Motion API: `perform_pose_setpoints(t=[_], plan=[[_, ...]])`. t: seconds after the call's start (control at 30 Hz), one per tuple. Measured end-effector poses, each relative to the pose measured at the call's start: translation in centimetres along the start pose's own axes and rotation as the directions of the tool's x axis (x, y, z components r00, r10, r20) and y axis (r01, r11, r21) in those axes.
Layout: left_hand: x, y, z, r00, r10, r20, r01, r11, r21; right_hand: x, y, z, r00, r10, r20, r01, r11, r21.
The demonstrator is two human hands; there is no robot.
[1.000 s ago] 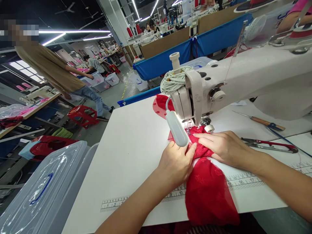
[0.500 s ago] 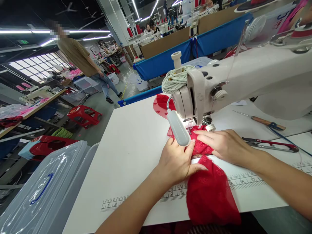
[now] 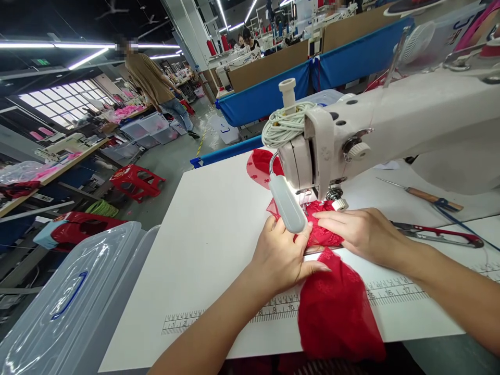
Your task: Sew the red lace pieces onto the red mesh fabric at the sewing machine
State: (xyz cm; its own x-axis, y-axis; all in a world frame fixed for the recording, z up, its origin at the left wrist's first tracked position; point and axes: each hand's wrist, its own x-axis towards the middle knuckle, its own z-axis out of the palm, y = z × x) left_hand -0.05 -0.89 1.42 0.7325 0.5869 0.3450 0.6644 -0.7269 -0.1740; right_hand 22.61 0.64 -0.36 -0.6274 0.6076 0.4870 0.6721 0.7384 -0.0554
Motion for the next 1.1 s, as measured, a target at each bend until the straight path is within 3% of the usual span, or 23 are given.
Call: perform_pose_setpoints(t=[0.2, 0.37, 0.47, 0.6, 0.7, 0.87, 1.1], plan=[[0.2, 0.2, -0.6, 1.000, 0.009, 0.019, -0.010, 1.000, 0.023, -0.1, 0.1, 0.0, 0.999, 0.023, 0.044, -0.023, 1.000, -0.008], [0.4, 0.3, -0.4, 1.000, -0.008, 0.009, 0.008, 0.999, 0.043, 0.0, -0.4, 0.2, 0.999, 0.046, 0.000, -0.046, 0.997, 0.062], [0.7, -0.1, 0.1, 0.999, -0.039, 0.021, 0.042, 0.988, -0.146, 0.3, -0.7, 0.0, 0.999, 0.037, 0.025, -0.040, 0.992, 0.122], [1.2, -0.5, 0.1, 0.982, -0.187, 0.030, 0.175, 0.837, -0.518, 0.5, -1.0, -0.4, 0.994, 0.104, 0.030, -0.108, 0.970, 0.218], [1.5, -0.2, -0.1, 0.965, -0.251, 0.074, 0.249, 0.793, -0.556, 0.5, -1.2, -0.5, 0.984, 0.173, 0.030, -0.174, 0.940, 0.294], [1.5, 0.7, 0.3, 0.935, -0.345, 0.081, 0.312, 0.693, -0.651, 0.5, -1.6, -0.5, 0.987, 0.163, -0.010, -0.150, 0.932, 0.330], [1.1, 0.5, 0.3, 0.969, -0.244, 0.033, 0.223, 0.814, -0.536, 0.0, -1.6, -0.9, 0.991, 0.073, -0.109, -0.046, 0.970, 0.239]])
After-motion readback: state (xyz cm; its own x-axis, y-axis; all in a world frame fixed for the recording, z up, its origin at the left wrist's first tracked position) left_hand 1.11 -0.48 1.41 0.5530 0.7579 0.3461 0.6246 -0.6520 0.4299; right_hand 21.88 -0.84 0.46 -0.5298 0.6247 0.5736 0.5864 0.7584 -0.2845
